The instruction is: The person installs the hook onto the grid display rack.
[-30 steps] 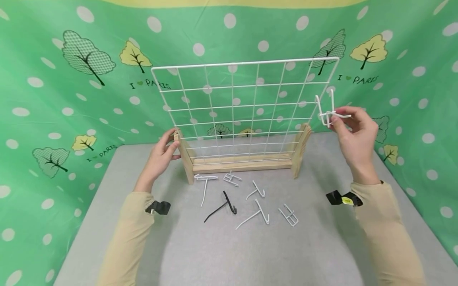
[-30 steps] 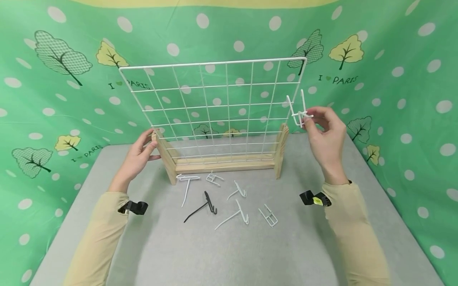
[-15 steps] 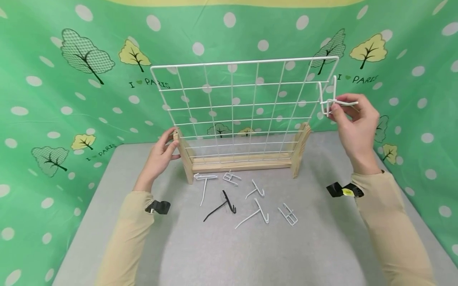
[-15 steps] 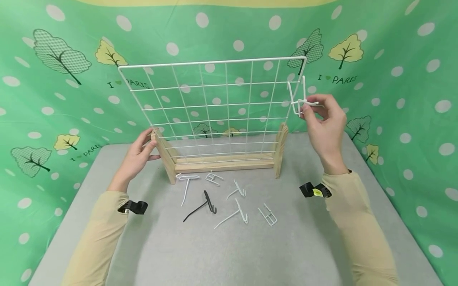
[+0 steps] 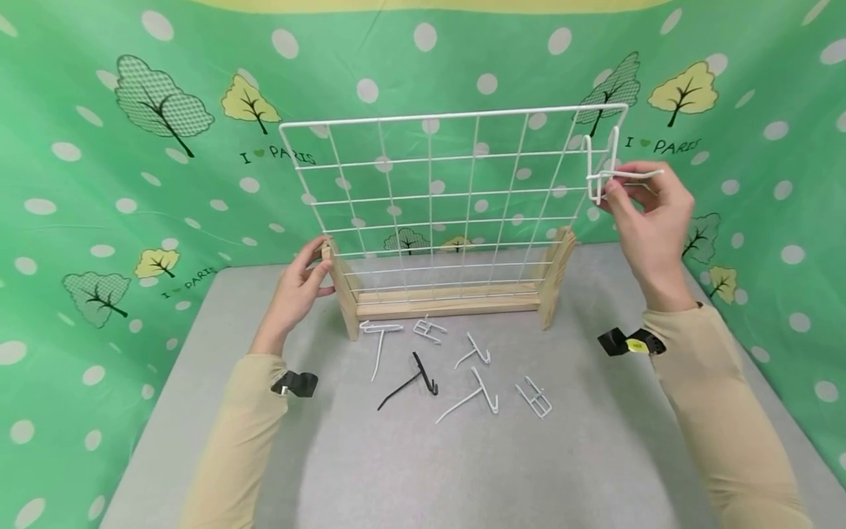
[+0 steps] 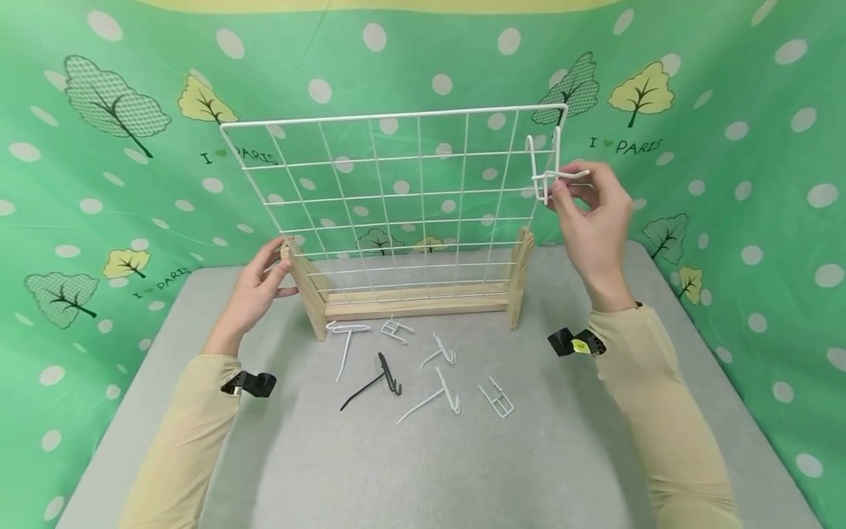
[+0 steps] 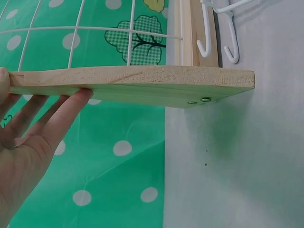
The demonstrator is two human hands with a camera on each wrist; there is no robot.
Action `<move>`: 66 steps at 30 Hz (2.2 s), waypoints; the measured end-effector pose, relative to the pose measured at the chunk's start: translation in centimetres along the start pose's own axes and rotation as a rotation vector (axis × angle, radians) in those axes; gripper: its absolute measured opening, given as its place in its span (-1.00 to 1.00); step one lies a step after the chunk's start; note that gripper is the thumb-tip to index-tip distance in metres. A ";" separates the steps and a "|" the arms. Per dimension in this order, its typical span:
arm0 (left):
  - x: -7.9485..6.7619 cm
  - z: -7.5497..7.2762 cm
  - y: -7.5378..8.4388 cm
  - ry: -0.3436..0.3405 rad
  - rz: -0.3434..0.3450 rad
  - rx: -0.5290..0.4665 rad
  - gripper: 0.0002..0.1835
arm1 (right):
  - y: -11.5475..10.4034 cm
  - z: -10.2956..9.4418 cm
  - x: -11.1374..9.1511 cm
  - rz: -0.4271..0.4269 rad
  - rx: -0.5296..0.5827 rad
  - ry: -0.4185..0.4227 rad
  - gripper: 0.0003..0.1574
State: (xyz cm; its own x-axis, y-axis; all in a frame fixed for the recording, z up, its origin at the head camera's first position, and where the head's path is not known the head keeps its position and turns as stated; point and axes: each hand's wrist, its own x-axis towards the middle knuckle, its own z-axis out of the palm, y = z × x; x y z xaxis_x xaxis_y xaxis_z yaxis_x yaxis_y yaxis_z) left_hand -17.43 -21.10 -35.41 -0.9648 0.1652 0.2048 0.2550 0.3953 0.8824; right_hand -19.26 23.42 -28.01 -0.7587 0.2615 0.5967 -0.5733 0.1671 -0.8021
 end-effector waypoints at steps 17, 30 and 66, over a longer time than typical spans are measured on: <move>0.7 0.0 -3.7 0.033 0.031 0.024 -0.46 | 0.8 0.9 -0.1 0.049 0.034 0.026 -0.82; 0.8 0.0 -3.4 0.038 0.036 0.024 -0.45 | 1.4 0.9 -1.3 0.072 0.104 0.027 -0.84; 1.0 -0.1 -3.2 0.014 -0.012 -0.009 -0.43 | 3.8 0.1 -5.2 0.186 0.063 -0.058 -0.66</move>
State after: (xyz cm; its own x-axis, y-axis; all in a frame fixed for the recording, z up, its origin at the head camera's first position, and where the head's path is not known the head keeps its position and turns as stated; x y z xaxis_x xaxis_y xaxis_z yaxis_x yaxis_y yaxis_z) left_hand -19.17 -22.25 -37.99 -0.9686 0.1477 0.1999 0.2428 0.3895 0.8885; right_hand -17.56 22.65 -34.14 -0.8687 0.2266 0.4405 -0.4388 0.0606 -0.8965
